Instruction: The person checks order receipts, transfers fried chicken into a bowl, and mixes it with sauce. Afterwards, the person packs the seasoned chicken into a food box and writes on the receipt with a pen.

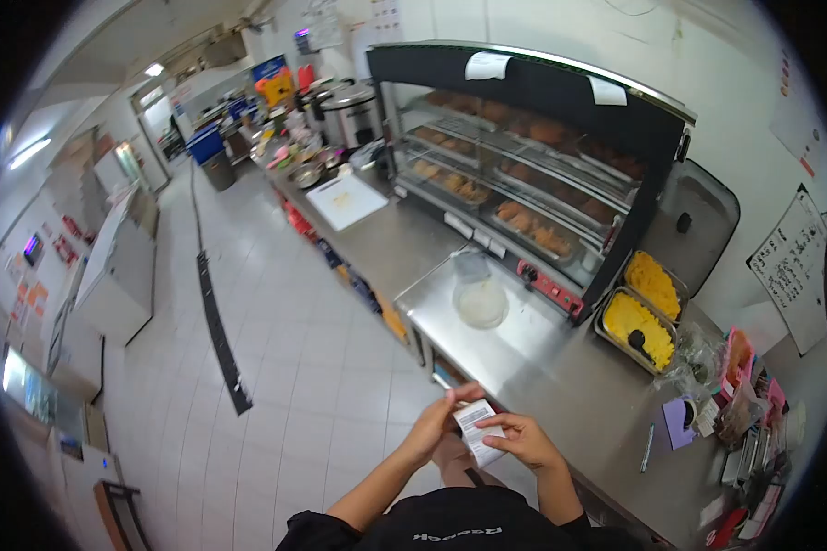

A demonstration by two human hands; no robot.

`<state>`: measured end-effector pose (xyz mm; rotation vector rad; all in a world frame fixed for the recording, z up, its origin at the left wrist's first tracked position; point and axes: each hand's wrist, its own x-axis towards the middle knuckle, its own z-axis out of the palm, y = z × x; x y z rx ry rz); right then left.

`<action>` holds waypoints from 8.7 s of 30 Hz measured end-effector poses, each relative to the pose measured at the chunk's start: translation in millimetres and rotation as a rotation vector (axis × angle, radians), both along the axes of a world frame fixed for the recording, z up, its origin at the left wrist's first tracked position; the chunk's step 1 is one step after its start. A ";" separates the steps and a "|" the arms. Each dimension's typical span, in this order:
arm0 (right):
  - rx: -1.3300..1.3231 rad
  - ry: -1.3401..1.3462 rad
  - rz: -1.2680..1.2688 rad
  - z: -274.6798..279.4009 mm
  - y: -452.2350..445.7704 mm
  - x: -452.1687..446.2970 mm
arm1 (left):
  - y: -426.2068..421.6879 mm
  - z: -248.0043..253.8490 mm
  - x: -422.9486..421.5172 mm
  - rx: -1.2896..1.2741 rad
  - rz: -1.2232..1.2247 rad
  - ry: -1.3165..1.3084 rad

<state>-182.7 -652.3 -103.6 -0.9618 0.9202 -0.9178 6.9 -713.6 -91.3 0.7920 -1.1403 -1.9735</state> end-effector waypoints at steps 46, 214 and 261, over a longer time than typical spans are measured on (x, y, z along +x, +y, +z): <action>-1.230 1.437 -1.265 318.2 -488.7 -67.5 | -627.8 281.8 -141.3 -1.813 0.464 0.122; -0.079 1.908 -0.113 -251.2 -560.9 7.8 | -415.5 -340.4 274.9 -0.104 -0.680 -1.243; 0.420 0.559 -1.588 -218.9 -291.7 39.9 | -606.5 -209.2 -33.2 -1.165 -0.374 -0.586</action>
